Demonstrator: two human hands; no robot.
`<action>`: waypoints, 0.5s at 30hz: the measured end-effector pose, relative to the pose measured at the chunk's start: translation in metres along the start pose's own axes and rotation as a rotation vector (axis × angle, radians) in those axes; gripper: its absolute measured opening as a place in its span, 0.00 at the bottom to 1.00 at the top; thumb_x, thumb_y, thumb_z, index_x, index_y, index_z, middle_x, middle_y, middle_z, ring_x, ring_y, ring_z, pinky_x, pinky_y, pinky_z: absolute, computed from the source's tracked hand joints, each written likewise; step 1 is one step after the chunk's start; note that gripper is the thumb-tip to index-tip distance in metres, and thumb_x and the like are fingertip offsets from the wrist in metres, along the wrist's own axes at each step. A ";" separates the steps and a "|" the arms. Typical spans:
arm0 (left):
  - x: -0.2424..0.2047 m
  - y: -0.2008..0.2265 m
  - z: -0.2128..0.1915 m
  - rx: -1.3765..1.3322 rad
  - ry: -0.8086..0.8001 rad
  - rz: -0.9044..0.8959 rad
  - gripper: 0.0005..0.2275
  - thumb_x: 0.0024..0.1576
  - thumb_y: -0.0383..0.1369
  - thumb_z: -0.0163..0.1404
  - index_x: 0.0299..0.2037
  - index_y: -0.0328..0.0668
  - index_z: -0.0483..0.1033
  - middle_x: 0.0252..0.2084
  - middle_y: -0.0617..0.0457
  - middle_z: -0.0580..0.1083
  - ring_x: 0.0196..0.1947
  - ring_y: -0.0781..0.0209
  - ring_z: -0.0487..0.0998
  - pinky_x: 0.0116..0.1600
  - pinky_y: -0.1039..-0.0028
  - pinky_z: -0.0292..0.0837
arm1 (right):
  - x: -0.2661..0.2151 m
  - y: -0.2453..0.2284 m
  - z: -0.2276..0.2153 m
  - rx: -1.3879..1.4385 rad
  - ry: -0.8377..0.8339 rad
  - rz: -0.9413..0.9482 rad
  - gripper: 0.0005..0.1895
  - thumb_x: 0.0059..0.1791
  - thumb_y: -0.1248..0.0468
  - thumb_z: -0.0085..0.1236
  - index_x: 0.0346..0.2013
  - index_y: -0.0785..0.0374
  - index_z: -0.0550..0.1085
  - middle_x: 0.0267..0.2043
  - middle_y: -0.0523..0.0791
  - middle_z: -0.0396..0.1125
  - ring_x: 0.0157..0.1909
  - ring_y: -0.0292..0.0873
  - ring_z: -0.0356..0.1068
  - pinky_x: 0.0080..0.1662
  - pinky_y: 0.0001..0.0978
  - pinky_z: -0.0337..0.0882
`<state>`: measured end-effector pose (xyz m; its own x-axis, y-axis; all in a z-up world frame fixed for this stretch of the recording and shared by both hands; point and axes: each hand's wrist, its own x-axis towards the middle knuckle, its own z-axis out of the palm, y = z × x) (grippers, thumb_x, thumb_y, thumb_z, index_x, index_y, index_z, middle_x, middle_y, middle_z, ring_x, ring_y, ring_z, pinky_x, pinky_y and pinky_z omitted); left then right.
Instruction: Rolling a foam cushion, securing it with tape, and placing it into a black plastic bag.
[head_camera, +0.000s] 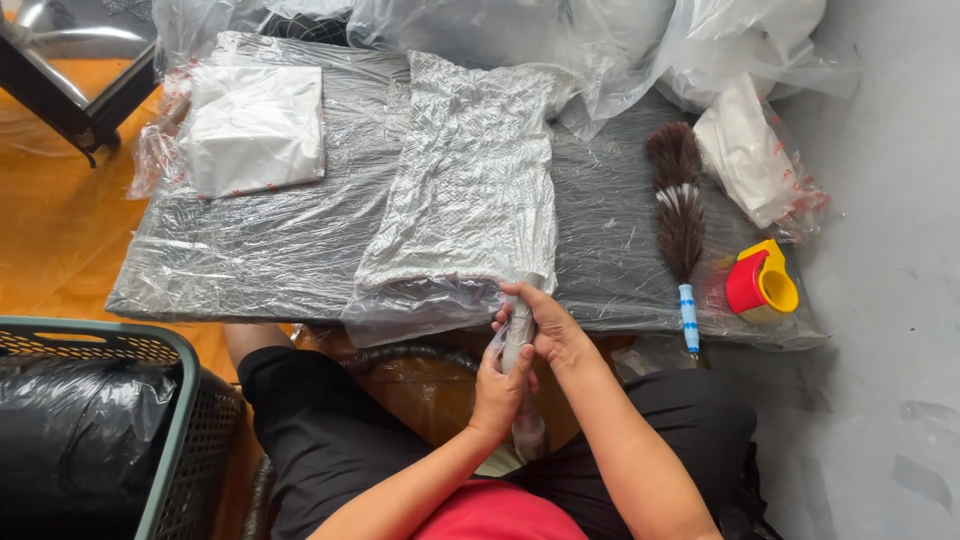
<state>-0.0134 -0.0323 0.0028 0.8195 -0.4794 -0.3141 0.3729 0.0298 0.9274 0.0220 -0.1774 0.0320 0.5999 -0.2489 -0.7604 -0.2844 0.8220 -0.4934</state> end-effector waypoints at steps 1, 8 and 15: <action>-0.004 0.008 -0.001 0.006 0.004 0.029 0.16 0.60 0.46 0.57 0.39 0.42 0.72 0.13 0.51 0.75 0.13 0.61 0.75 0.21 0.73 0.72 | 0.002 -0.001 0.000 0.011 0.005 0.004 0.18 0.39 0.59 0.74 0.23 0.68 0.73 0.21 0.47 0.68 0.26 0.44 0.73 0.39 0.39 0.80; -0.008 -0.005 -0.004 -0.004 0.019 0.045 0.14 0.60 0.45 0.56 0.36 0.44 0.72 0.14 0.51 0.76 0.13 0.61 0.74 0.23 0.76 0.70 | -0.010 -0.006 0.015 0.000 -0.004 -0.060 0.15 0.40 0.64 0.73 0.25 0.67 0.71 0.23 0.46 0.67 0.25 0.42 0.74 0.38 0.39 0.79; -0.016 -0.011 -0.007 0.071 0.018 0.051 0.15 0.61 0.48 0.54 0.38 0.46 0.70 0.15 0.53 0.76 0.16 0.60 0.75 0.27 0.73 0.71 | 0.001 -0.004 0.013 -0.029 -0.029 -0.076 0.15 0.40 0.65 0.74 0.27 0.65 0.72 0.23 0.46 0.69 0.25 0.43 0.75 0.37 0.40 0.79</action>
<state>-0.0271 -0.0187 -0.0038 0.8444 -0.4632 -0.2693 0.2994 -0.0087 0.9541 0.0336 -0.1745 0.0390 0.6416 -0.2952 -0.7080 -0.2581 0.7861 -0.5616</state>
